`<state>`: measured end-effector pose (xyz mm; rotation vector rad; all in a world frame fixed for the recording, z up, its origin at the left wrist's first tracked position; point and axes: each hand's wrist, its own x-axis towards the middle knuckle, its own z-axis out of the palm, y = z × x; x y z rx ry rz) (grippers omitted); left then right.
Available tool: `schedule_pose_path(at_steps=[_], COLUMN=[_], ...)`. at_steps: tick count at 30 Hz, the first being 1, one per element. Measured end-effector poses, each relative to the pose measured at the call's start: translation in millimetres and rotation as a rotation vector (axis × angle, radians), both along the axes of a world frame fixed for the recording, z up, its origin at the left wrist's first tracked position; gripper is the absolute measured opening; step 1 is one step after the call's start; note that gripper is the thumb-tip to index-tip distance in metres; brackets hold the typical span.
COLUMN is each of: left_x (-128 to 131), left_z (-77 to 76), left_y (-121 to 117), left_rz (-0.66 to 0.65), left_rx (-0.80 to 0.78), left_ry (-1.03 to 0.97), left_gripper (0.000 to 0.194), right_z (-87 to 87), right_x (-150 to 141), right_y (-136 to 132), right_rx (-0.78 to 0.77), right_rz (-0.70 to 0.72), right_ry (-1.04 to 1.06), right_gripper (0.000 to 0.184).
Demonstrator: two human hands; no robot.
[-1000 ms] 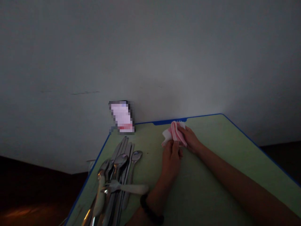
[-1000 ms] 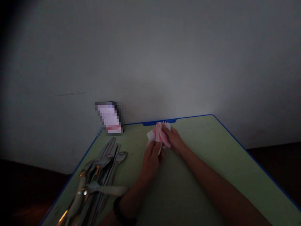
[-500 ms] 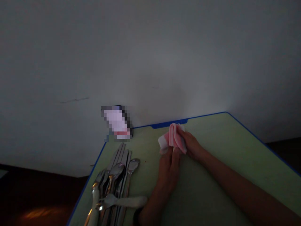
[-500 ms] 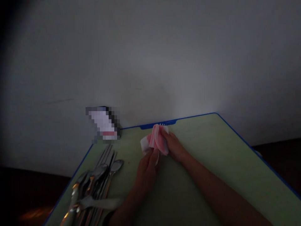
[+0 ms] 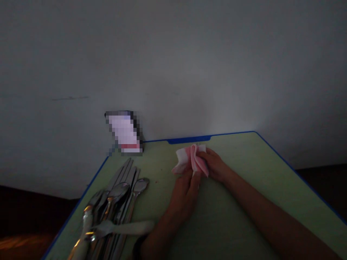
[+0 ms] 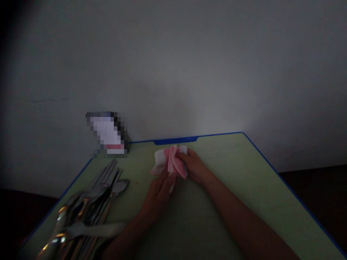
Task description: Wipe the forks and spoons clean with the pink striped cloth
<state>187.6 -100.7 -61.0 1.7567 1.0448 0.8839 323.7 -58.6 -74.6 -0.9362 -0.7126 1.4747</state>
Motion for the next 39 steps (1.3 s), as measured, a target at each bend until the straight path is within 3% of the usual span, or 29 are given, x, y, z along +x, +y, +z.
schedule_pose_path(at_steps=[11, 16, 23, 31, 39], left_x=[3.1, 3.3, 2.8, 2.7, 2.1], left_z=[10.8, 8.7, 3.3, 3.3, 3.3], left_y=[-0.9, -0.4, 0.5, 1.3, 0.2], left_rz=[-0.038, -0.066, -0.040, -0.051, -0.049], left_rx=[0.019, 0.088, 0.055, 0.071, 0.036], left_ry=[0.019, 0.067, 0.110, 0.119, 0.166], left_gripper=[0.026, 0.030, 0.036, 0.036, 0.037], right_z=[0.0, -3.2, -1.0, -3.3, -14.0], right_x=[-6.0, -4.3, -3.8, -4.9, -2.8], right_y=[0.6, 1.8, 2.4, 3.7, 7.3], right_rx=[0.041, 0.043, 0.017, 0.043, 0.172], right_rz=[-0.099, -0.057, -0.004, 0.005, -0.151], right_ry=[0.032, -0.008, -0.022, 0.036, -0.230], right_gripper=[0.038, 0.034, 0.025, 0.029, 0.030])
